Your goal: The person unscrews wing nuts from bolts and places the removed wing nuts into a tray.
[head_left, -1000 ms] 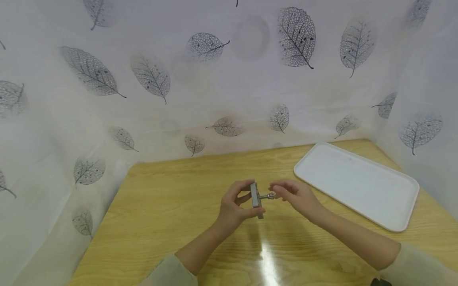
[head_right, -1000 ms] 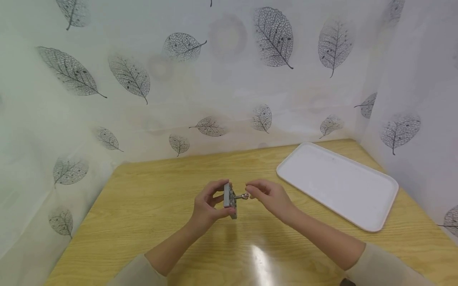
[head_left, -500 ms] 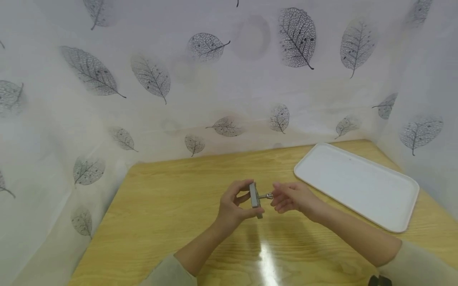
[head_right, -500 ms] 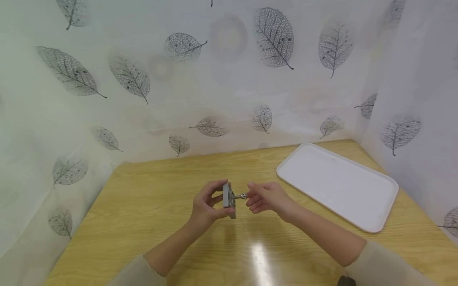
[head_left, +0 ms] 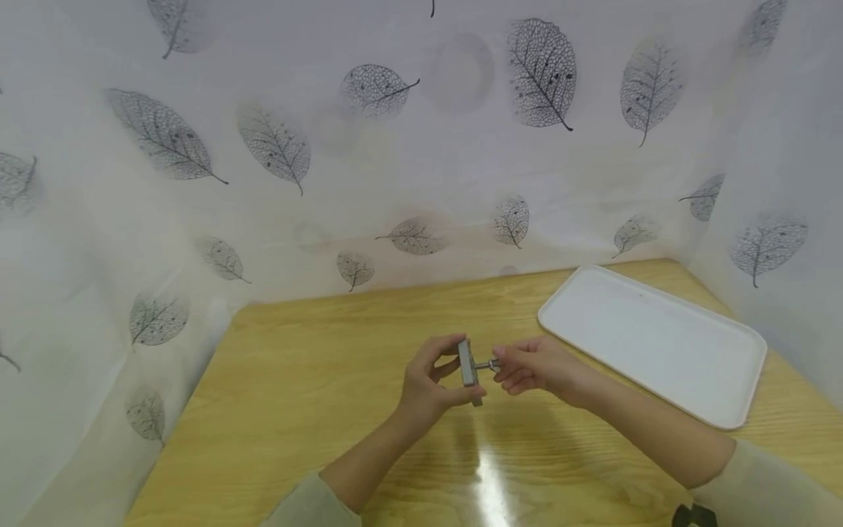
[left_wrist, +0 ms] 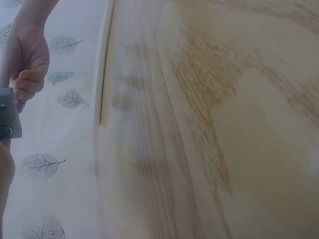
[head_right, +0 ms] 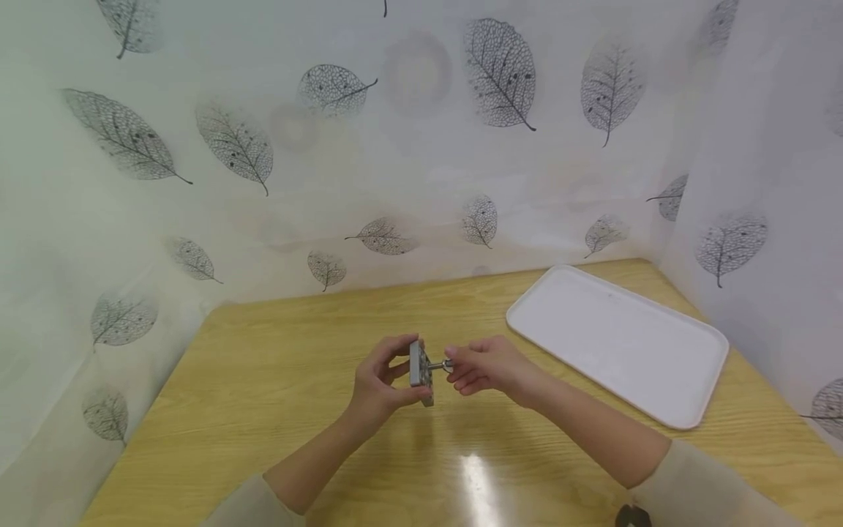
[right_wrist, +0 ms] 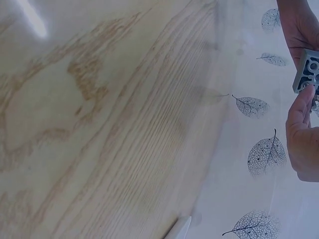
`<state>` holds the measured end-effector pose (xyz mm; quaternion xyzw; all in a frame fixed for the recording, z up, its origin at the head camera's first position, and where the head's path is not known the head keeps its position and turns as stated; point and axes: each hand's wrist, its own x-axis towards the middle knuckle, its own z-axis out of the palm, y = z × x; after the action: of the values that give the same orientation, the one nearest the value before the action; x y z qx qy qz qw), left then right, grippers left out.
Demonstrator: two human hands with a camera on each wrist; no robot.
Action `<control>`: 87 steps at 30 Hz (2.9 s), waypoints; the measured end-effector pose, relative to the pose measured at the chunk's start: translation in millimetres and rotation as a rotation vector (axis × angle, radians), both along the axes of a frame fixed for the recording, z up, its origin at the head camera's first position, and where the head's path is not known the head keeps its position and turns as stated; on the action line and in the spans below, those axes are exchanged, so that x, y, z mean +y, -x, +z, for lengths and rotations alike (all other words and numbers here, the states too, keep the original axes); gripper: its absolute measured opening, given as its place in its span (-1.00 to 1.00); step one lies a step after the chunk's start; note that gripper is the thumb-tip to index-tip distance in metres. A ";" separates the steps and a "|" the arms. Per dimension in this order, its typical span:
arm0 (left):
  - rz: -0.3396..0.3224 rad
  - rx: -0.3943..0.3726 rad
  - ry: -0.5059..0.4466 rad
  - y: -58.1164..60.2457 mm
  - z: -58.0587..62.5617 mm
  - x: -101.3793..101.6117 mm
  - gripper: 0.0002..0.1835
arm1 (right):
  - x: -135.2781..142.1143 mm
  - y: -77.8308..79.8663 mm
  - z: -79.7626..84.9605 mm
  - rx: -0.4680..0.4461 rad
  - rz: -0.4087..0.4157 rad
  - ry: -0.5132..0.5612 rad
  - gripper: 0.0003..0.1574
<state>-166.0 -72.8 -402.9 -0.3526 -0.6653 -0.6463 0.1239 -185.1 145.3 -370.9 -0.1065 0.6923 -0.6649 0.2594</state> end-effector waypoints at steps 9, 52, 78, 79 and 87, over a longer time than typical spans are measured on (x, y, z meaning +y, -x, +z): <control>-0.015 -0.005 -0.005 -0.4 0.7 0.3 -0.24 | 0.8 0.6 -3.3 0.104 0.002 -0.040 -0.49; -0.046 -0.001 -0.019 -0.9 1.3 0.1 -0.23 | 0.5 13.3 -31.2 1.759 -0.076 -0.046 -0.56; -0.002 -0.046 -0.007 -1.1 3.2 -1.4 -0.23 | 4.2 -4.3 -2.9 0.171 -0.176 -0.064 -0.40; -0.004 -0.045 -0.008 -1.2 3.1 -1.4 -0.23 | 4.0 -4.0 -2.3 0.145 -0.155 -0.070 -0.39; -0.007 -0.039 -0.012 -0.9 1.8 -1.5 -0.23 | 6.0 -1.4 2.1 0.071 0.006 -0.092 -0.44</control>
<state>-165.1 -74.3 -401.1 -0.3417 -0.6626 -0.6573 0.1106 -183.8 151.3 -368.8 -0.1199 0.7305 -0.6276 0.2412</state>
